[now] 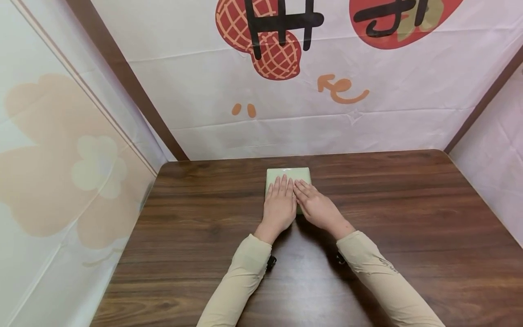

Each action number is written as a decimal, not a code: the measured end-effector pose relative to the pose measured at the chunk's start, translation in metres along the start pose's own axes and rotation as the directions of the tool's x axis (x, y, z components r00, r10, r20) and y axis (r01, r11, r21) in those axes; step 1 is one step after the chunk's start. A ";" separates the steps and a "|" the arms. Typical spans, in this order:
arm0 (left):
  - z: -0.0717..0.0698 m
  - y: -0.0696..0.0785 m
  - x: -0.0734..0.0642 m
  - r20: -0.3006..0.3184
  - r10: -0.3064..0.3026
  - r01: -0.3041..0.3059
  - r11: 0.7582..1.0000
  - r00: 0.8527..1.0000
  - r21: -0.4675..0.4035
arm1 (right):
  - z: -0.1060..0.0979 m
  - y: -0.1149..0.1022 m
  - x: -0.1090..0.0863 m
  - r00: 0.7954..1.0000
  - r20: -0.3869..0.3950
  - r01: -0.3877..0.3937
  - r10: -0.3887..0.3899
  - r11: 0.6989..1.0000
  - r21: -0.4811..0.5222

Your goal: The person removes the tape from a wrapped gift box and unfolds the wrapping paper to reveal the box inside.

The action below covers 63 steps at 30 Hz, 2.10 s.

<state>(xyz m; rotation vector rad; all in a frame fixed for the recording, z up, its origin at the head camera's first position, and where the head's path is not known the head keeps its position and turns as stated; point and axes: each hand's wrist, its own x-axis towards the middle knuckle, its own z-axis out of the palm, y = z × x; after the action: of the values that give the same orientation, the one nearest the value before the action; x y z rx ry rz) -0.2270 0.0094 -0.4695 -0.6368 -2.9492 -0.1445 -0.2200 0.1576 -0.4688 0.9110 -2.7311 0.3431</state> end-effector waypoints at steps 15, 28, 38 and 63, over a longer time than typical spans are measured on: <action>0.000 0.017 0.004 -0.010 -0.012 0.012 1.000 1.000 -0.024 | -0.004 0.011 -0.012 1.000 -0.018 0.003 -0.003 1.000 -0.003; 0.004 0.033 0.007 -0.013 -0.011 0.010 1.000 1.000 -0.016 | -0.007 0.021 -0.024 1.000 -0.024 -0.014 0.015 1.000 0.010; 0.001 0.030 0.004 -0.029 -0.018 0.018 1.000 0.999 -0.012 | -0.009 0.017 -0.022 0.999 -0.033 -0.013 0.014 1.000 0.009; -0.010 0.001 -0.002 0.056 0.263 -0.257 0.961 0.963 -0.102 | -0.014 0.022 -0.030 0.990 -0.137 0.033 -0.045 0.996 -0.085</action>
<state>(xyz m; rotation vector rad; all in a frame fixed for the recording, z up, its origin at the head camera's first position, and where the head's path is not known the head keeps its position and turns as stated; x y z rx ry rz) -0.2240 0.0084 -0.4602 -1.0553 -2.9013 -0.2406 -0.2077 0.1955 -0.4683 0.8826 -2.5769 0.2730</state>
